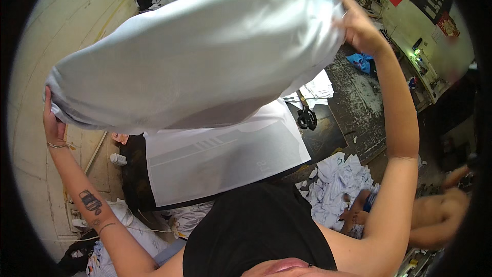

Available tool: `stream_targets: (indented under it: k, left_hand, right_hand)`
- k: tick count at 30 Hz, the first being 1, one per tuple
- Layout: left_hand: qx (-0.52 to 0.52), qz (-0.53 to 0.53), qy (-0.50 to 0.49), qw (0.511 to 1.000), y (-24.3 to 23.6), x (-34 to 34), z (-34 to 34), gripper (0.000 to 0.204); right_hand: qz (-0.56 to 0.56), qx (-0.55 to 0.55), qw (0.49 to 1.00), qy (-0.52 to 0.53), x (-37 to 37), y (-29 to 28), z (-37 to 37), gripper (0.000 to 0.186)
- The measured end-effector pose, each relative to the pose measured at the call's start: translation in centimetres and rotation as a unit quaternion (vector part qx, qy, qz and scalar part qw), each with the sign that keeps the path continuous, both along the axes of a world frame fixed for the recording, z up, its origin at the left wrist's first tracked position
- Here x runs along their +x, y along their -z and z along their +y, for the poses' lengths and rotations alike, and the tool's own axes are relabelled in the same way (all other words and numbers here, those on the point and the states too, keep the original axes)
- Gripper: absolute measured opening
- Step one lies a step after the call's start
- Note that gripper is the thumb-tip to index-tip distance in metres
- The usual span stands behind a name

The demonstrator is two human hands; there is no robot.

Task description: The person unfolds a white fabric sheet on a table, uses shears to cut it into smaller pieces, and stacks the cut pieces. The person repeats this process with another fabric sheet.

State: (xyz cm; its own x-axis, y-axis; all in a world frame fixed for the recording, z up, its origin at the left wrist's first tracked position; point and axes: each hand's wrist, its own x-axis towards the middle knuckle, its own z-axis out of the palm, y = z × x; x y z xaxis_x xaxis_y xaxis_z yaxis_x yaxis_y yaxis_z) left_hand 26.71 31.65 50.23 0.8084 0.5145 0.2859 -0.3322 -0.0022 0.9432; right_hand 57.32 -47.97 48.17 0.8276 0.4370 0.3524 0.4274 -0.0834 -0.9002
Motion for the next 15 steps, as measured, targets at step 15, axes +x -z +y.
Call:
stream_targets:
  k: [15]
  left_hand:
    - [0.186, 0.055, -0.155, 0.969, -5.1, 1.2, 6.2, 0.055]
  right_hand:
    - [-0.038, 0.249, 0.965, -0.074, 3.1, -1.6, 1.3, 0.035]
